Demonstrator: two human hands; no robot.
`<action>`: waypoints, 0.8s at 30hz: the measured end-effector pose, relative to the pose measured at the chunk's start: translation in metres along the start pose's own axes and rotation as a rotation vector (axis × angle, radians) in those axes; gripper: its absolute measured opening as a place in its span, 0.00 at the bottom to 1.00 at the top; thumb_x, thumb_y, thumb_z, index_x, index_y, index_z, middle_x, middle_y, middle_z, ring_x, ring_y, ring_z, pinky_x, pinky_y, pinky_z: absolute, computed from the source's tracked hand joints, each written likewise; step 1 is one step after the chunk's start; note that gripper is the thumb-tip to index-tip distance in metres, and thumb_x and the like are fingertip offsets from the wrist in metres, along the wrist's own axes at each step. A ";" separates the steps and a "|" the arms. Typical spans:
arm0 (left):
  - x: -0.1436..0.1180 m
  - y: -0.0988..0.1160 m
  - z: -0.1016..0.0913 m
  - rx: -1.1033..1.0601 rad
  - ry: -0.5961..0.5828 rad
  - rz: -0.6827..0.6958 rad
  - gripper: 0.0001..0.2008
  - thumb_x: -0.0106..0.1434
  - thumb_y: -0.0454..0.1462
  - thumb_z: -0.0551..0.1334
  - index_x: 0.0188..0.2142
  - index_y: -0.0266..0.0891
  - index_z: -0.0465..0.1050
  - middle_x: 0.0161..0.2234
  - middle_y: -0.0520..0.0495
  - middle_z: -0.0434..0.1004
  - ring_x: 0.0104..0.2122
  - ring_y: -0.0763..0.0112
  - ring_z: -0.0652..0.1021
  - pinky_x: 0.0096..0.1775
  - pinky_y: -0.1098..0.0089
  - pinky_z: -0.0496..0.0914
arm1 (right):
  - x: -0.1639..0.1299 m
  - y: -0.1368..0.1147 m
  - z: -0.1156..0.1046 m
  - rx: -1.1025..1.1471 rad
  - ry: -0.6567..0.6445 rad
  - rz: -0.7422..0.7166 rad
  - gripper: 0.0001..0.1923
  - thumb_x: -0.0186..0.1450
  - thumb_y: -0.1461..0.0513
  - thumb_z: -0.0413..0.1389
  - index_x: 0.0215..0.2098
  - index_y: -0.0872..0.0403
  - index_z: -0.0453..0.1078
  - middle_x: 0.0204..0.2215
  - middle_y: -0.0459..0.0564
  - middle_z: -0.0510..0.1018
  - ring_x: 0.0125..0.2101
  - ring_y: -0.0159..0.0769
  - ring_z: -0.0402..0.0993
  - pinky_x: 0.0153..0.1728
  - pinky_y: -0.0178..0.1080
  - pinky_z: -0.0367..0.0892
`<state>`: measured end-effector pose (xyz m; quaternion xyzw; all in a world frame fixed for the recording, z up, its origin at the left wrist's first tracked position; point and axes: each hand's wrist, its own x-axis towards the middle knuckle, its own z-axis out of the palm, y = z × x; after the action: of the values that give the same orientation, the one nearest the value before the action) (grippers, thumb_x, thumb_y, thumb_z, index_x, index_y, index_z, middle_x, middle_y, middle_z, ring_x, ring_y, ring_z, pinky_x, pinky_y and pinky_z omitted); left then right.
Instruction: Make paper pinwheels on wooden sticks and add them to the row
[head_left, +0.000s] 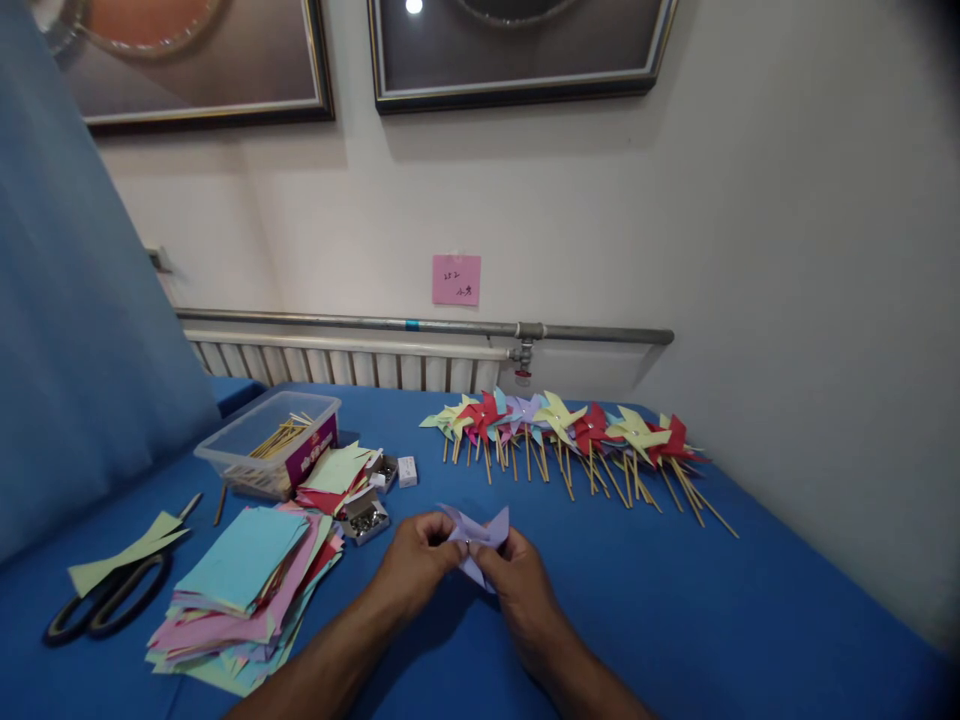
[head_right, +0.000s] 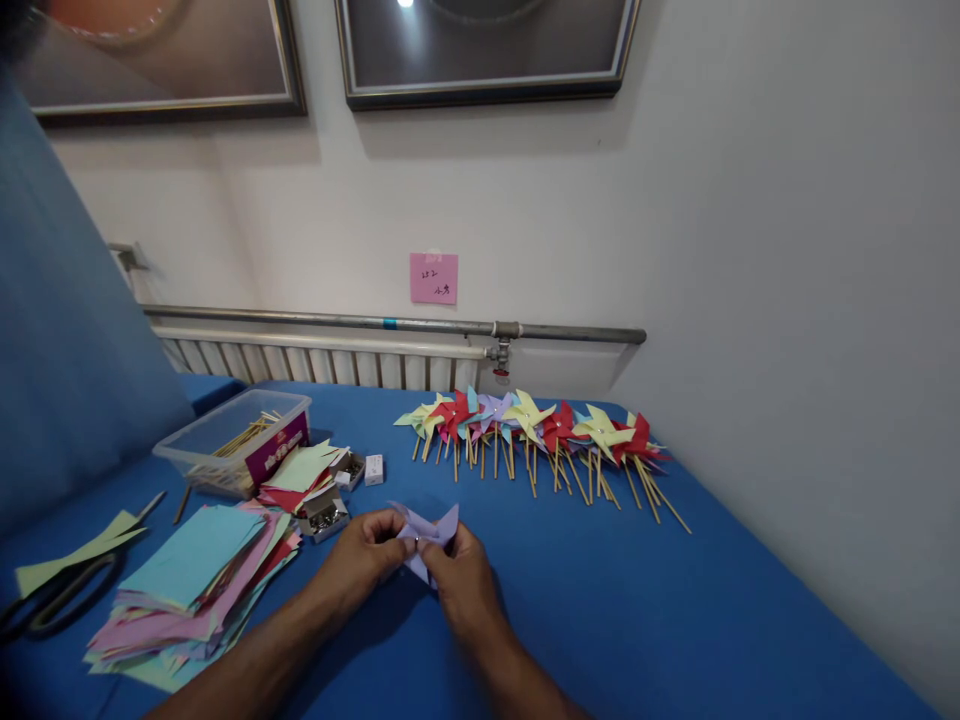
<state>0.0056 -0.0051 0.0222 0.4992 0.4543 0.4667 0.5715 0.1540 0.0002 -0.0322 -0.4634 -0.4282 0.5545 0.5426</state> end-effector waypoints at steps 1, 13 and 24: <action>0.000 0.001 0.000 -0.025 0.006 -0.023 0.12 0.45 0.42 0.72 0.23 0.38 0.72 0.19 0.55 0.70 0.21 0.76 0.66 0.27 0.73 0.58 | -0.001 -0.001 0.000 -0.007 -0.005 0.004 0.17 0.51 0.53 0.68 0.36 0.54 0.78 0.27 0.47 0.82 0.28 0.39 0.74 0.31 0.38 0.66; 0.001 0.005 -0.001 -0.215 0.015 -0.048 0.16 0.38 0.34 0.74 0.29 0.36 0.77 0.23 0.52 0.78 0.22 0.75 0.73 0.29 0.73 0.65 | 0.002 0.002 0.001 -0.002 -0.047 -0.011 0.21 0.51 0.52 0.70 0.39 0.54 0.80 0.32 0.50 0.85 0.32 0.44 0.78 0.34 0.40 0.70; 0.003 0.001 -0.004 -0.195 -0.005 -0.018 0.17 0.40 0.34 0.76 0.31 0.36 0.77 0.24 0.54 0.76 0.23 0.75 0.72 0.29 0.74 0.64 | -0.010 -0.023 0.005 -0.059 -0.037 0.008 0.17 0.49 0.52 0.70 0.30 0.53 0.76 0.22 0.43 0.76 0.24 0.35 0.68 0.28 0.37 0.63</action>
<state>0.0024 -0.0021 0.0229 0.4381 0.4098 0.5021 0.6229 0.1535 -0.0081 -0.0083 -0.4705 -0.4524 0.5524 0.5185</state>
